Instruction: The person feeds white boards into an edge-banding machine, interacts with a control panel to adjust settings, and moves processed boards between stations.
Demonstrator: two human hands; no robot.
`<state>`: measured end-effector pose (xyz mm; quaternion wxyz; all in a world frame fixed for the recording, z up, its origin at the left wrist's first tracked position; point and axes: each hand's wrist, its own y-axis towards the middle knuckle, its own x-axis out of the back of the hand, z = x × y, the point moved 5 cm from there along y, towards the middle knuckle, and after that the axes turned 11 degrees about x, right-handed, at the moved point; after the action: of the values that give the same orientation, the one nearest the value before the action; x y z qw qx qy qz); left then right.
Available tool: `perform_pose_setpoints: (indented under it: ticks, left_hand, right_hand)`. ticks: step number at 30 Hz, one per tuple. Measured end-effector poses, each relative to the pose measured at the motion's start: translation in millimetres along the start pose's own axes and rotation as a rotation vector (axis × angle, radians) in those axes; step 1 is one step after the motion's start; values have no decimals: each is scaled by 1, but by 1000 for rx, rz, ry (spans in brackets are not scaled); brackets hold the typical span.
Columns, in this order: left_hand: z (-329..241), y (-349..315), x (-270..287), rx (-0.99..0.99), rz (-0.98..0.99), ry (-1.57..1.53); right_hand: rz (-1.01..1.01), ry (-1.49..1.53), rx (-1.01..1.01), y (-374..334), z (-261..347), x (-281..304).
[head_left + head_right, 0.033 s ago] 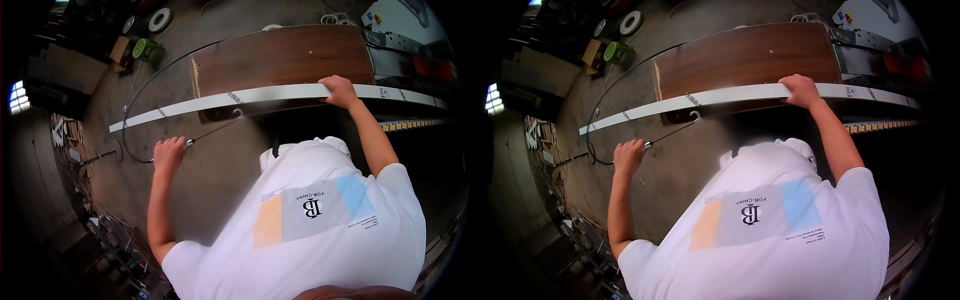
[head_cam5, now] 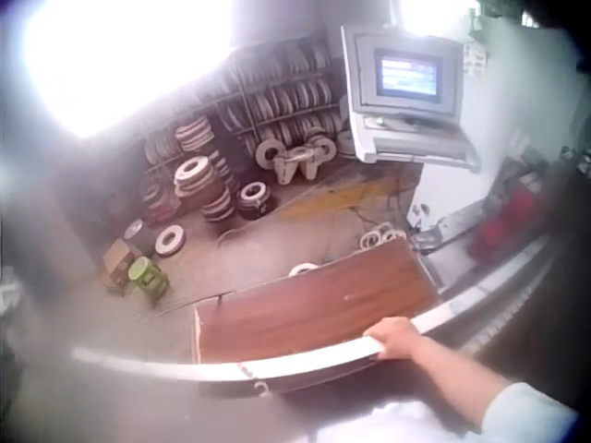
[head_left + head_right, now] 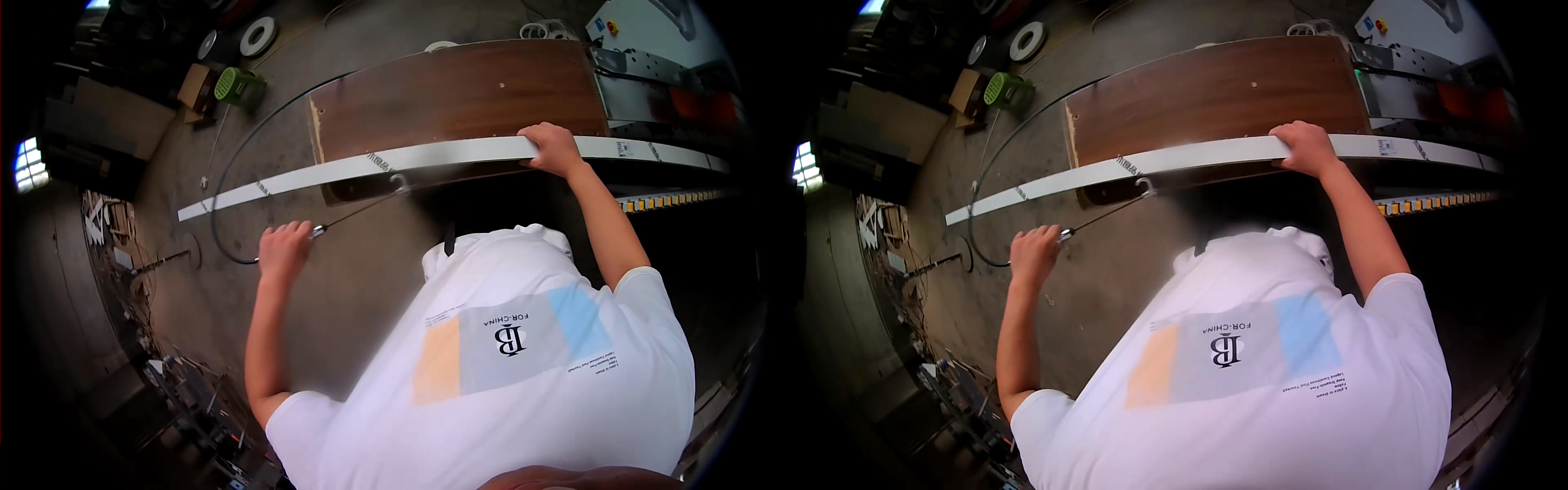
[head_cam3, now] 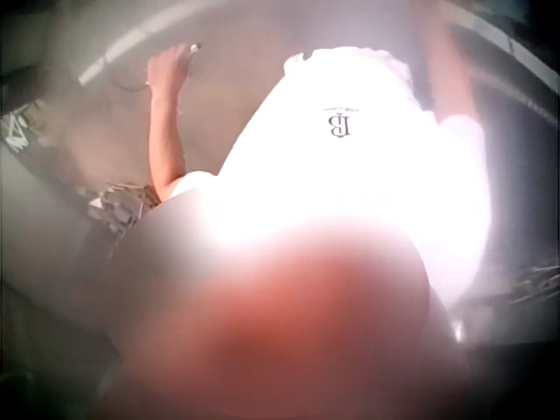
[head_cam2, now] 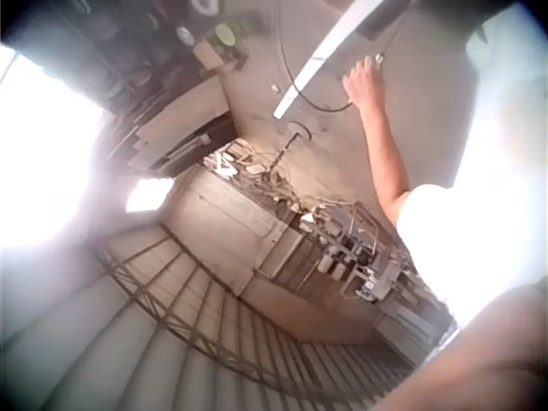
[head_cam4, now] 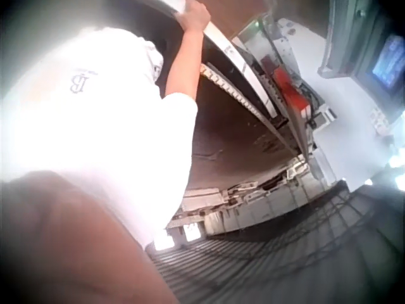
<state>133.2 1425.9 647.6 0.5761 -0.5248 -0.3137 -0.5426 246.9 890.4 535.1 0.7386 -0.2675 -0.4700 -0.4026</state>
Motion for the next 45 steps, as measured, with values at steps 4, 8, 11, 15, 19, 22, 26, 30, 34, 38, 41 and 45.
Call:
perform_pose_setpoints:
  ticks: [4, 8, 11, 15, 19, 22, 26, 30, 34, 38, 41, 45]
  left_hand:
    - [-87, 51, 7, -120, -64, -37]
    - [-177, 89, 13, -235, -135, -130]
    - [-237, 115, 20, -226, -125, -101]
    - [-333, 148, 51, -360, -198, -196]
    - [-406, 181, 89, -457, -323, -241]
    - [-444, 200, 115, -487, -355, -246]
    - [-487, 226, 133, -538, -386, -259]
    - [-515, 260, 158, -574, -383, -265]
    - [-500, 318, 213, -589, -628, -209]
    - [-479, 376, 264, -435, -699, -285]
    - [-473, 424, 282, -315, -580, -634]
    - [-491, 484, 301, -283, -594, -798]
  right_hand:
    - [-21, -59, -52, -35, -39, 15]
    - [-17, -159, -112, -81, -98, 34]
    - [-44, -216, -177, -119, -140, 60]
    - [-85, -272, -334, -182, -201, 89]
    - [-60, -344, -501, -231, -257, 112]
    - [-119, -302, -597, -262, -291, 128]
    - [-169, -300, -545, -277, -313, 142]
    - [-66, -300, -510, -273, -325, 148]
    - [-46, -250, -502, -275, -328, 153]
    - [-11, -231, -507, -270, -327, 150]
    - [26, -186, -463, -261, -313, 150]
    - [130, -23, -247, -232, -277, 143]
